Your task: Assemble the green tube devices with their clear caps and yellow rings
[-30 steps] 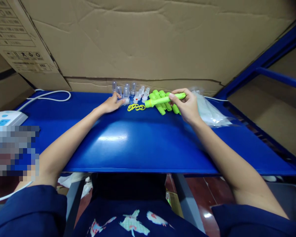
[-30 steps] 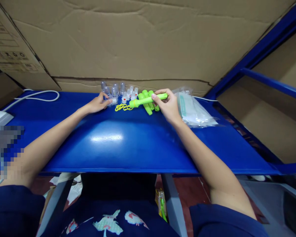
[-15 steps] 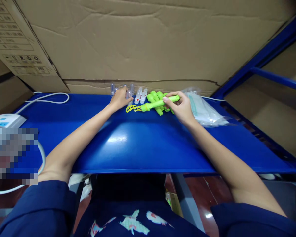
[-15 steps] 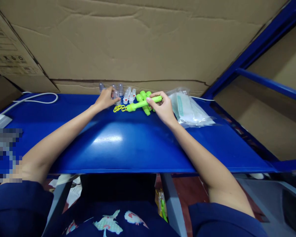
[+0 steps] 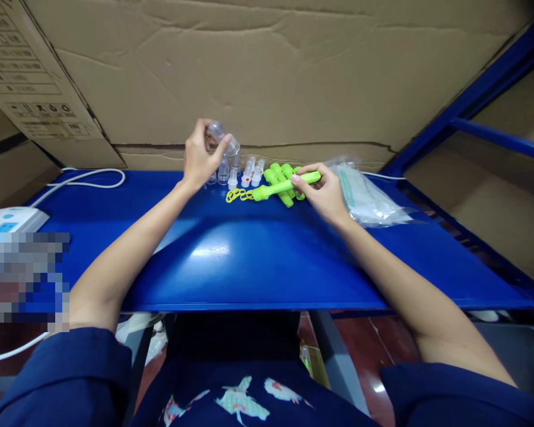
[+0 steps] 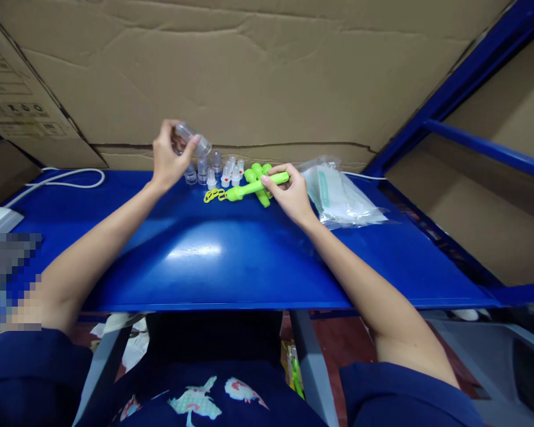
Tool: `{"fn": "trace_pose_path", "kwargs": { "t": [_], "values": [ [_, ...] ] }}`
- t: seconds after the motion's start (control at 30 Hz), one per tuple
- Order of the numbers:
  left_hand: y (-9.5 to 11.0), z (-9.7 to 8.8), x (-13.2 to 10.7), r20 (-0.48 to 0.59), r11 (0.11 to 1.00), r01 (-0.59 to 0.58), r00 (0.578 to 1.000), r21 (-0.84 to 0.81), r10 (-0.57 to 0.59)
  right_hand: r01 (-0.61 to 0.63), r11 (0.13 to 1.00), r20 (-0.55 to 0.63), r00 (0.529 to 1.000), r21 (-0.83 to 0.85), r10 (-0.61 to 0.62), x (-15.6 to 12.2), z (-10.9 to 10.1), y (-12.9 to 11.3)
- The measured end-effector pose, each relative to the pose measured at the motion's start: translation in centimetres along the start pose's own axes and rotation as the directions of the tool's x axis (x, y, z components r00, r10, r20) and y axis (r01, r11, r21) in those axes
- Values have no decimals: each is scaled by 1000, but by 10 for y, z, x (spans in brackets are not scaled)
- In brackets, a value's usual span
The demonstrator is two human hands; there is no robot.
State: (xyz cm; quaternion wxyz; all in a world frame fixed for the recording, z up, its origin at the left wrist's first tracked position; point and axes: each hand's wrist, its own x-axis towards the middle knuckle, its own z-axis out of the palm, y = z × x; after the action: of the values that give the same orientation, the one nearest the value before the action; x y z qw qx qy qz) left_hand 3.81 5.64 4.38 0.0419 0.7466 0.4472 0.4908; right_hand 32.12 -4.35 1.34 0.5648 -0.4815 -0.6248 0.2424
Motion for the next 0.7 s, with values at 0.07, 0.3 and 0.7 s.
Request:
{"fn": "trace_pose_path", "kwargs": {
  "t": [0.07,0.3,0.7],
  "values": [
    [-12,-14,-3,40,1000,7,999,27,-8,-2,1000,3,1000,-6,2,0,1,1],
    [-68,-37,-20,491,978,-53,869,204,-55,10,1000,28,1000,-22,-10,1,3,10],
    [-4,-19,-44,354,994,-110,930,9,99,-89,988,100,992,130,76,-5,15,11]
  ]
}}
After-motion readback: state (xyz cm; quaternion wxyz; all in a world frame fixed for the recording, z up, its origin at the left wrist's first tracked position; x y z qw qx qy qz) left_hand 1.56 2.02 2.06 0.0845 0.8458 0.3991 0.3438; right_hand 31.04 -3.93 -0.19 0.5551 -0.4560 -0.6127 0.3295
